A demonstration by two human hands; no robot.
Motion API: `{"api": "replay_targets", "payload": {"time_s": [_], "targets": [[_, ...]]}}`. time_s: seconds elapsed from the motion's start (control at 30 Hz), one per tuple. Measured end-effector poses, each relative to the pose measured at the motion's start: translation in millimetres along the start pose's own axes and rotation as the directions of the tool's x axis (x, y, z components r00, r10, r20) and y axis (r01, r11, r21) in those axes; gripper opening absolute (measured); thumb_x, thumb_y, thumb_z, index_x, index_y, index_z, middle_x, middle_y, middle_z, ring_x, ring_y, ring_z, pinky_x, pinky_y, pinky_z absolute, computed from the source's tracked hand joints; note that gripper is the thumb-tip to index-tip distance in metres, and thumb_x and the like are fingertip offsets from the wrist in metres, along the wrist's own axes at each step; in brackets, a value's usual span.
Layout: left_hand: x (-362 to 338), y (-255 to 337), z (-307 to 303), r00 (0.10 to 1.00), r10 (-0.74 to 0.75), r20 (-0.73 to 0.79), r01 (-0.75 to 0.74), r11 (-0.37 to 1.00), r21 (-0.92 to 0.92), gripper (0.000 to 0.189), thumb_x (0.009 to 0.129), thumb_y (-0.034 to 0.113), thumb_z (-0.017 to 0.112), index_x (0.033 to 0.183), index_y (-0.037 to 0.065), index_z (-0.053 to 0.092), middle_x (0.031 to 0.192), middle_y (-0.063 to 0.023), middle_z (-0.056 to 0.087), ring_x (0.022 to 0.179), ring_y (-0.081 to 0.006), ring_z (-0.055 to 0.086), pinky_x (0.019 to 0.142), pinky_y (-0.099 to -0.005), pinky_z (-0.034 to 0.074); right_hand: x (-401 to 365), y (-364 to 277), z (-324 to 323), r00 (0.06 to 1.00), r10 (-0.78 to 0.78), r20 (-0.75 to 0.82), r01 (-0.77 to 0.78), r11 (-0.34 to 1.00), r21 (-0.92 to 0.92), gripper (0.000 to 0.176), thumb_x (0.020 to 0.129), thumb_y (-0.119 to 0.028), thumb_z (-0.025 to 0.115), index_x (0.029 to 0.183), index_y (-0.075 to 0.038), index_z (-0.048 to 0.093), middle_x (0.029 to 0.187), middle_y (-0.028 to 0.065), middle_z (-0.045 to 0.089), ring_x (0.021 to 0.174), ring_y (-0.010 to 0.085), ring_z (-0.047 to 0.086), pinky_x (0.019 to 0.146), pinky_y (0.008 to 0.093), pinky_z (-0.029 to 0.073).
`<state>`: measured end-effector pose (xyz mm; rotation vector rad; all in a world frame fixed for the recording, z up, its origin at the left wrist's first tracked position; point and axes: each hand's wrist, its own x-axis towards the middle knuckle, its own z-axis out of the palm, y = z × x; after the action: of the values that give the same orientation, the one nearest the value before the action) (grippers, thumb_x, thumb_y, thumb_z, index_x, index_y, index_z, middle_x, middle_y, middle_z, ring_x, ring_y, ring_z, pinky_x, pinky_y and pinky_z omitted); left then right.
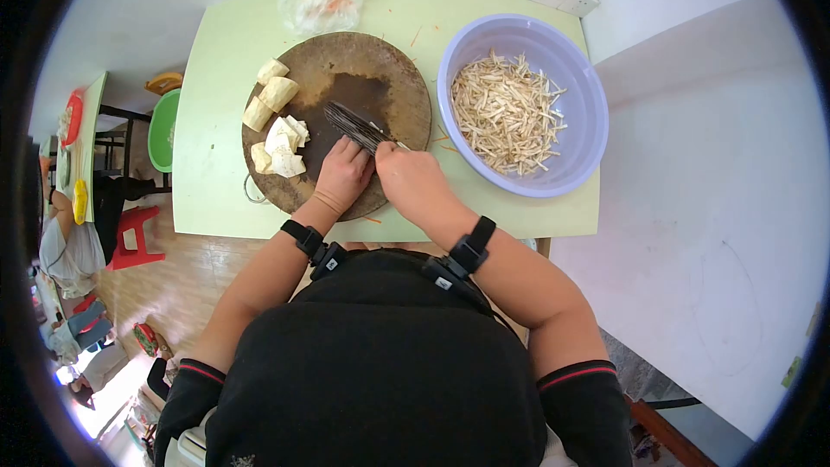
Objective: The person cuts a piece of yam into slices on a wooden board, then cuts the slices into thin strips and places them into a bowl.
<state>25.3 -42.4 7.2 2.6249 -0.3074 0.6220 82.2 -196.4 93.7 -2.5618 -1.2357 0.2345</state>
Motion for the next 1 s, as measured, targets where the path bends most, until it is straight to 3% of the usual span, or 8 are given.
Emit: {"api": "replay_targets", "payload": {"time_s": [0.1, 0.17, 0.3, 0.47, 0.7, 0.77, 0.87, 1.0], "targets": [[0.2, 0.7, -0.3, 0.998, -0.034, 0.055, 0.034, 0.999, -0.006, 0.02, 0.073, 0.005, 0.067, 0.092, 0.0, 0.064, 0.098, -0.0114, 0.059, 0.096, -0.0287, 0.058, 0.082, -0.0367, 0.05, 6.5, 4.4, 10.4, 0.999, -0.022, -0.048, 0.021, 0.999, -0.035, 0.008, 0.081, -0.006, 0.054, 0.081, 0.002, 0.055, 0.067, 0.0194, 0.064, 0.061, 0.0334, 0.067, 0.053, 0.0404, 0.053], [5.5, 2.8, 0.1, 0.997, 0.0, -0.079, -0.002, 1.0, -0.02, 0.022, 0.075, 0.003, 0.067, 0.096, 0.0, 0.063, 0.098, -0.0121, 0.059, 0.097, -0.0313, 0.057, 0.086, -0.0369, 0.05, 3.5, 11.4, 8.8, 0.992, 0.105, -0.076, -0.105, 0.994, 0.01, 0.011, 0.085, -0.011, 0.055, 0.081, 0.0, 0.055, 0.065, 0.0183, 0.064, 0.061, 0.0333, 0.066, 0.053, 0.0411, 0.053], [2.7, 2.8, 0.3, 0.998, -0.014, -0.066, 0.012, 1.0, -0.027, 0.023, 0.076, 0.003, 0.068, 0.098, -0.001, 0.064, 0.102, -0.0128, 0.06, 0.101, -0.0309, 0.058, 0.087, -0.0368, 0.05, -18.6, 16.8, -5.7, 0.995, 0.07, -0.074, -0.07, 0.998, 0.005, 0.015, 0.087, -0.015, 0.055, 0.082, -0.001, 0.056, 0.064, 0.0176, 0.064, 0.059, 0.0331, 0.066, 0.052, 0.041, 0.052], [-1.2, 1.4, 0.7, 0.997, -0.06, 0.045, 0.061, 0.998, -0.017, 0.027, 0.074, 0.003, 0.069, 0.1, -0.001, 0.064, 0.107, -0.0136, 0.06, 0.107, -0.0323, 0.057, 0.092, -0.0379, 0.049, -33.9, 17.3, -6.9, 0.996, 0.049, 0.076, -0.045, 0.997, -0.059, 0.018, 0.092, -0.02, 0.054, 0.086, -0.003, 0.054, 0.065, 0.0157, 0.063, 0.058, 0.0334, 0.063, 0.053, 0.0431, 0.05], [-2.6, 0.3, 1.2, 0.997, -0.056, 0.053, 0.058, 0.998, -0.023, 0.027, 0.073, 0.004, 0.068, 0.099, 0.0, 0.064, 0.107, -0.0136, 0.06, 0.108, -0.033, 0.056, 0.093, -0.038, 0.048, -29.7, 15.0, -5.4, 0.997, 0.032, 0.075, -0.029, 0.999, -0.04, 0.017, 0.091, -0.018, 0.055, 0.087, -0.002, 0.054, 0.066, 0.0161, 0.063, 0.059, 0.0338, 0.064, 0.054, 0.0431, 0.05], [-4.4, -1.7, 3.3, 0.995, -0.07, 0.066, 0.073, 0.996, -0.045, 0.027, 0.073, 0.004, 0.068, 0.099, 0.0, 0.064, 0.107, -0.0138, 0.06, 0.107, -0.0327, 0.057, 0.092, -0.038, 0.049, -20.7, 9.7, -5.5, 0.998, 0.015, 0.06, -0.013, 0.999, -0.031, 0.008, 0.08, -0.005, 0.054, 0.084, 0.001, 0.055, 0.069, 0.0195, 0.065, 0.062, 0.034, 0.067, 0.054, 0.0407, 0.054], [-2.5, 0.0, 0.1, 0.993, -0.083, 0.089, 0.087, 0.996, -0.037, 0.024, 0.074, 0.003, 0.068, 0.097, 0.0, 0.064, 0.103, -0.0133, 0.06, 0.102, -0.0321, 0.058, 0.088, -0.0373, 0.05, -2.9, 8.2, 4.0, 1.0, 0.008, 0.012, -0.007, 0.999, -0.046, 0.008, 0.083, -0.008, 0.055, 0.084, 0.0, 0.055, 0.069, 0.0192, 0.065, 0.062, 0.034, 0.067, 0.054, 0.0413, 0.053], [6.3, 1.7, -0.2, 0.997, -0.009, -0.073, 0.006, 0.999, -0.039, 0.024, 0.074, 0.003, 0.069, 0.098, -0.001, 0.064, 0.102, -0.0131, 0.061, 0.1, -0.0319, 0.058, 0.086, -0.0367, 0.051, -0.2, 17.0, 6.0, 0.992, 0.102, -0.08, -0.101, 0.995, 0.014, 0.011, 0.086, -0.012, 0.054, 0.084, -0.001, 0.056, 0.068, 0.0187, 0.065, 0.061, 0.0334, 0.066, 0.053, 0.0413, 0.053]]}}
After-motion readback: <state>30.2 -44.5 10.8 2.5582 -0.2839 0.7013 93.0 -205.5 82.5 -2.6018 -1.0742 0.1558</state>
